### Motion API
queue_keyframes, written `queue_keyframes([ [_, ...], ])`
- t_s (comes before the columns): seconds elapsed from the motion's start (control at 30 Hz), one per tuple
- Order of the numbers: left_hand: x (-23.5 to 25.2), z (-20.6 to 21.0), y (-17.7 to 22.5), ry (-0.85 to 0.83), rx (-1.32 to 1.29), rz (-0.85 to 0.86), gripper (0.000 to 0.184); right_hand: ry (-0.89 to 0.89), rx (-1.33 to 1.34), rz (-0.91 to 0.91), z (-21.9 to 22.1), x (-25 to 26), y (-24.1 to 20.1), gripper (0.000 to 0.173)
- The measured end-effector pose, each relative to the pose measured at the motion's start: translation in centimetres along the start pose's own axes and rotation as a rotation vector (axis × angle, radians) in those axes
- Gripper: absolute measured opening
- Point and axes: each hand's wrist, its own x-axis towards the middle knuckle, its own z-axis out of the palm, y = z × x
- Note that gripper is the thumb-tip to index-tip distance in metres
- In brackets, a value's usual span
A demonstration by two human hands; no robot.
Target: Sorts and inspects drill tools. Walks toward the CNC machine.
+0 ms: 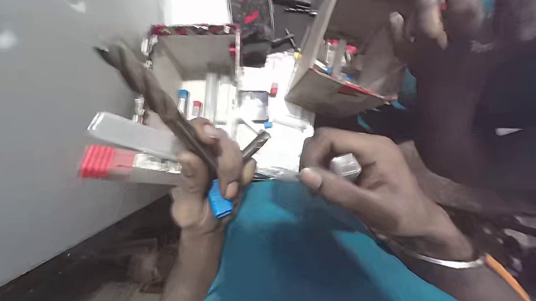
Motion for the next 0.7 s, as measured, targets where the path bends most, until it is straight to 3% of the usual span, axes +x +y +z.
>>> queue_keyframes([
  [0.1, 0.0, -0.1, 0.0, -0.013, -0.131, -0.009, 0.022, 0.104, 0.107, 0.122, 0.3, 0.5, 0.8, 0.016],
  [0.2, 0.0, 0.0, 0.1, -0.012, -0.200, -0.024, 0.020, 0.113, 0.233, 0.168, 0.4, 1.2, 1.1, 0.023],
  [0.37, -0.1, -0.1, -0.2, -0.025, -0.235, -0.041, 0.021, 0.087, 0.217, 0.097, 1.1, 2.1, 0.7, 0.034],
  [0.53, -0.1, 0.2, -1.0, -0.026, -0.253, -0.077, 0.024, 0.089, 0.229, 0.040, 2.0, 2.7, 0.8, 0.020],
  [0.7, 0.3, 0.5, -1.3, -0.009, -0.249, -0.068, 0.023, 0.134, 0.203, -0.005, 1.9, 2.5, 1.2, 0.018],
])
